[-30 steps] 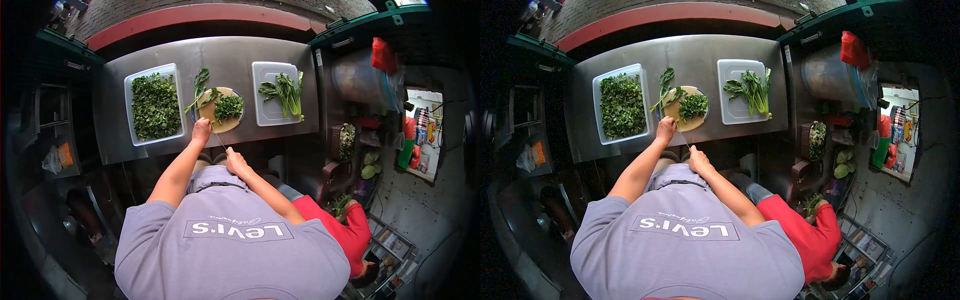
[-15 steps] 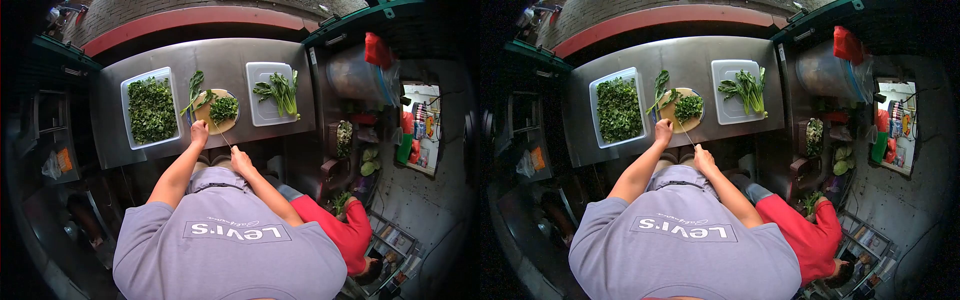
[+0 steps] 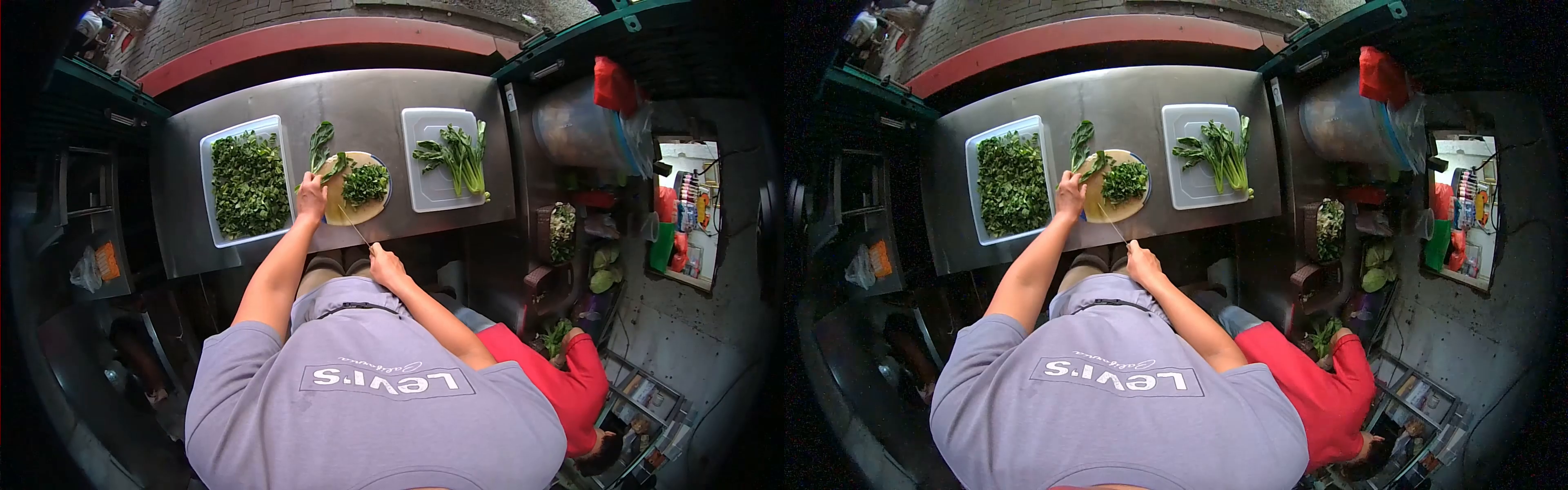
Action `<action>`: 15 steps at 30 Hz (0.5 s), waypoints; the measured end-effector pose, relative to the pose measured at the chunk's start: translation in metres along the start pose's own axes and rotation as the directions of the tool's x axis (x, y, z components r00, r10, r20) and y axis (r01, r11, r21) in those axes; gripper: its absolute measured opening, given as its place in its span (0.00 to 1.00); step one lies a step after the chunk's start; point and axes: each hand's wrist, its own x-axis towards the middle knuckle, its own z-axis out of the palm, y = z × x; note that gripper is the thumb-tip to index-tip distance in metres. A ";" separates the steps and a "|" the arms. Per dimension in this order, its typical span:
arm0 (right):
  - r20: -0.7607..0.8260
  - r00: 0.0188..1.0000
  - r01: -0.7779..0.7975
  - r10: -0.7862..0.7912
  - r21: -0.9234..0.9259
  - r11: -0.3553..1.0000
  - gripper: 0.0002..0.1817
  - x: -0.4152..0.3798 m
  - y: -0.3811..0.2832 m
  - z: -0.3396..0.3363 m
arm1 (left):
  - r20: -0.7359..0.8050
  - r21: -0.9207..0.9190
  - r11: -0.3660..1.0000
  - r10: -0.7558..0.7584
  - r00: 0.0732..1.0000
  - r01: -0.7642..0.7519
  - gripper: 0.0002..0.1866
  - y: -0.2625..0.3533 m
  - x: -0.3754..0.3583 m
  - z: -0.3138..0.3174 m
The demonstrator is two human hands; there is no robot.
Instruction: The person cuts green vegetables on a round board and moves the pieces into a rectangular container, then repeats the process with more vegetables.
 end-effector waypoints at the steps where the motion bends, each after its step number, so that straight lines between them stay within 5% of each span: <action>1: 0.003 1.000 -0.005 0.005 0.003 1.000 0.10 0.002 0.001 0.000 | 0.082 0.027 0.999 -0.030 0.996 0.028 0.09 -0.001 0.003 0.000; 9: -0.058 0.998 -0.021 0.020 -0.015 1.000 0.10 0.012 0.018 -0.007 | 0.193 0.108 0.984 -0.160 0.968 0.141 0.05 -0.008 0.015 0.007; 15: 0.003 1.000 0.030 -0.030 -0.006 1.000 0.11 0.015 0.023 -0.017 | 0.094 -0.102 0.971 -0.208 0.974 0.217 0.08 0.005 0.016 -0.008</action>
